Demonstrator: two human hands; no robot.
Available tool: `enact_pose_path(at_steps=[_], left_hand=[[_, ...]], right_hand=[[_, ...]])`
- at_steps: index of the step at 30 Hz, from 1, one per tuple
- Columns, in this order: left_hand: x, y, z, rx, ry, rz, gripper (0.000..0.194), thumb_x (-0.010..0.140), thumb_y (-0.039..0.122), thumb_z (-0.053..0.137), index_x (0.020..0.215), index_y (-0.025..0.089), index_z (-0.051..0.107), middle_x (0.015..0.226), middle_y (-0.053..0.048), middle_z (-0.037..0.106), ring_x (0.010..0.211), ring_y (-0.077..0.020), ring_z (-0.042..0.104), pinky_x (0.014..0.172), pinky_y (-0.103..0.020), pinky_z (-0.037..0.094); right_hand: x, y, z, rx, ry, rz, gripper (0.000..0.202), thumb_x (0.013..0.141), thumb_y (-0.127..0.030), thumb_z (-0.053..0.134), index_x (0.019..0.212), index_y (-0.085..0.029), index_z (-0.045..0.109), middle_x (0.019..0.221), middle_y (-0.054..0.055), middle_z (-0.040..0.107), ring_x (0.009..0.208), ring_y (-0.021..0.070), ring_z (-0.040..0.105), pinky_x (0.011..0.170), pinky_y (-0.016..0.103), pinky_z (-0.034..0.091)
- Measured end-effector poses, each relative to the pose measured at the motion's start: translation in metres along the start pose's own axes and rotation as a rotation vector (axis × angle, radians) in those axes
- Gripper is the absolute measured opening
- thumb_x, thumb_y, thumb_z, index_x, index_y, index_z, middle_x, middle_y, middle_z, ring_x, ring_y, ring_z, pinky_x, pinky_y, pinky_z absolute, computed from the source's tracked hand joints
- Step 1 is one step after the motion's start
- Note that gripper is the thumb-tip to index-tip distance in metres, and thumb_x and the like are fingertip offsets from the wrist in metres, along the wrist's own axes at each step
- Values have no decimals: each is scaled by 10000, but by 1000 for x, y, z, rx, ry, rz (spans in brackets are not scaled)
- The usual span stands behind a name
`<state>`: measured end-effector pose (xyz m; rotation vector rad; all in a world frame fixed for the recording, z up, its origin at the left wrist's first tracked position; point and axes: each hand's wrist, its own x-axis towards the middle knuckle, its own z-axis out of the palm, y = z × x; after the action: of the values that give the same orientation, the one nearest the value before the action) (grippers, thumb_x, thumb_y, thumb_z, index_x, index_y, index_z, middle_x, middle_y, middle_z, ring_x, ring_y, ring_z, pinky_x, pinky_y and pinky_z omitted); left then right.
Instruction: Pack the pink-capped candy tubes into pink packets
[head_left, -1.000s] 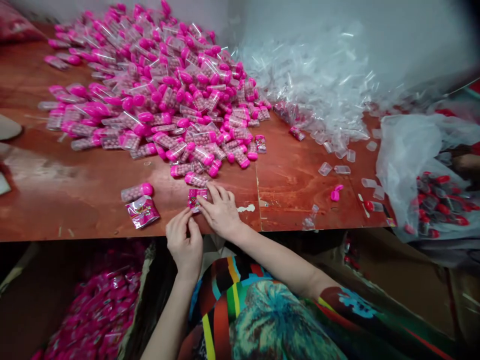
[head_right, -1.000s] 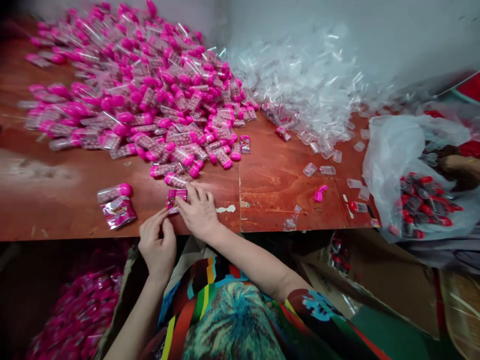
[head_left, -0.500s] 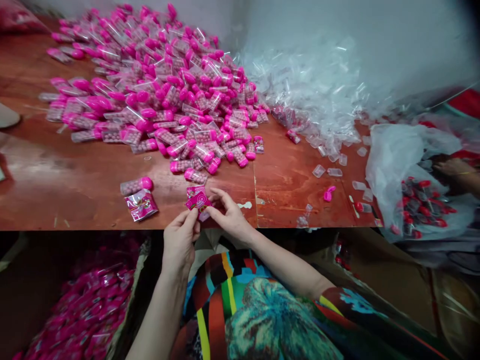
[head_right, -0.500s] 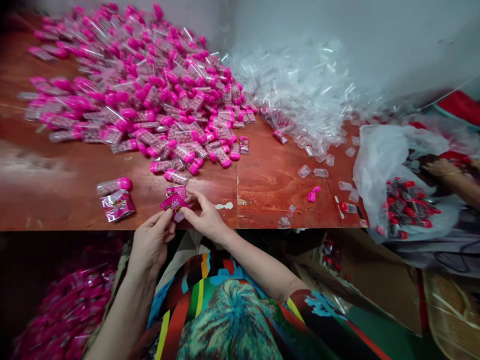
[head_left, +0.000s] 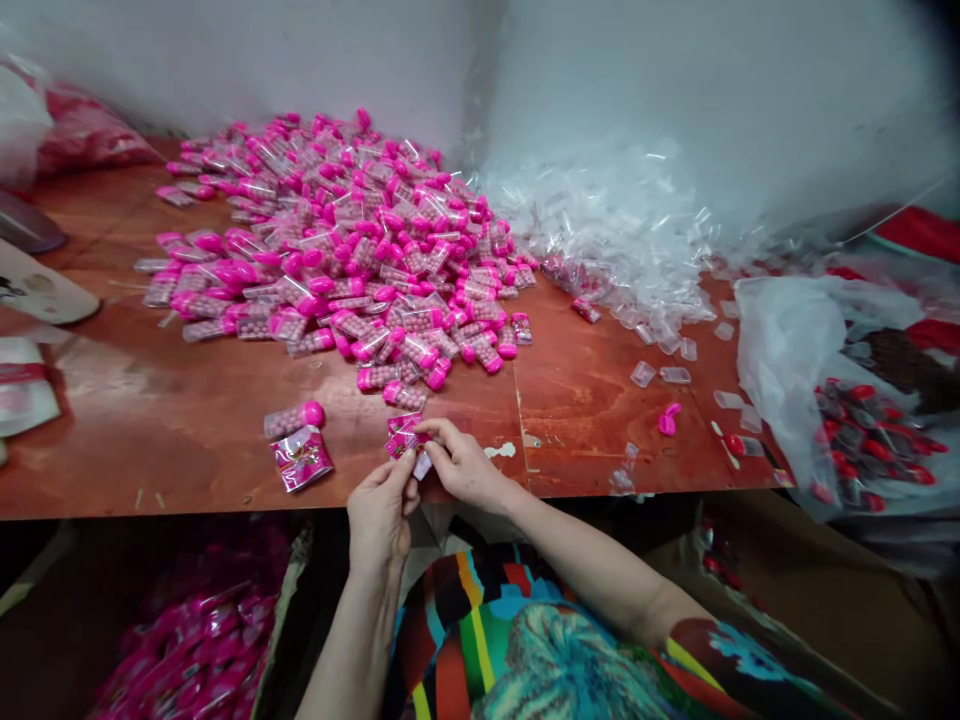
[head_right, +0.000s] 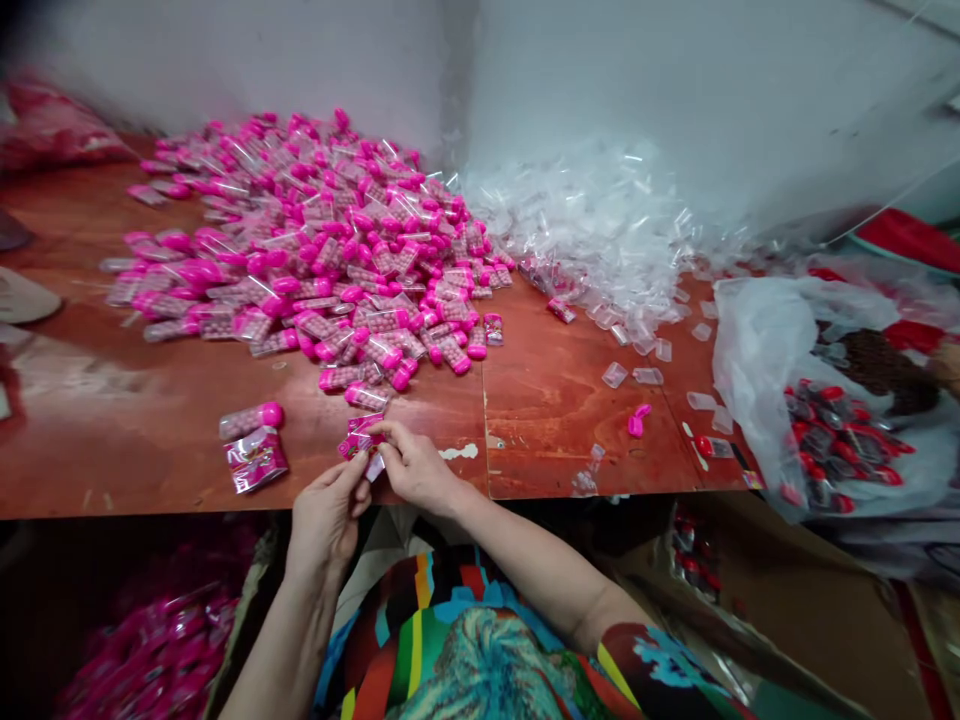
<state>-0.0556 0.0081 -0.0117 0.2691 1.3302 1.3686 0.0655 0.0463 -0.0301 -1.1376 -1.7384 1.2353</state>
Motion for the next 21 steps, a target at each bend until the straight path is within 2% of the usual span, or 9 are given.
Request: enact_pose_path(at_steps=[5, 11, 16, 18, 21], left_hand=[[2, 3, -7, -39, 41, -21, 392, 496, 351, 930, 572, 98, 642, 431, 36, 496, 387, -36, 371, 354, -153, 205], [3, 3, -10, -110, 36, -53, 386, 514, 339, 928, 606, 98, 641, 460, 40, 503, 405, -30, 380, 369, -154, 210], [1, 7, -10, -140, -9, -88, 383, 579, 393, 890, 686, 88, 684, 471, 24, 501, 417, -54, 392, 384, -176, 232], [-1, 7, -10, -152, -20, -84, 374, 592, 389, 884, 679, 89, 679, 458, 23, 495, 413, -51, 382, 388, -178, 219], [-2, 4, -9, -175, 24, -30, 367, 602, 380, 882, 621, 110, 634, 447, 27, 496, 402, -39, 369, 391, -179, 204]], right_hand=[[9, -5, 3, -152, -84, -54, 285, 966, -172, 452, 1230, -213, 552, 915, 27, 683, 807, 165, 648, 759, 293, 472], [14, -4, 5, -148, -146, -90, 288, 991, -204, 425, 1264, -199, 520, 1000, 59, 703, 865, 176, 676, 792, 300, 489], [14, -2, -2, -177, -189, -95, 288, 1004, -246, 417, 1253, -189, 551, 831, 23, 689, 715, 166, 646, 700, 273, 478], [17, 0, -8, -210, -210, -94, 294, 1012, -287, 420, 1243, -190, 575, 842, 25, 697, 704, 165, 643, 684, 266, 474], [34, 0, -12, -334, -123, -131, 329, 1020, -362, 431, 1239, -183, 599, 966, 67, 722, 805, 189, 666, 741, 283, 483]])
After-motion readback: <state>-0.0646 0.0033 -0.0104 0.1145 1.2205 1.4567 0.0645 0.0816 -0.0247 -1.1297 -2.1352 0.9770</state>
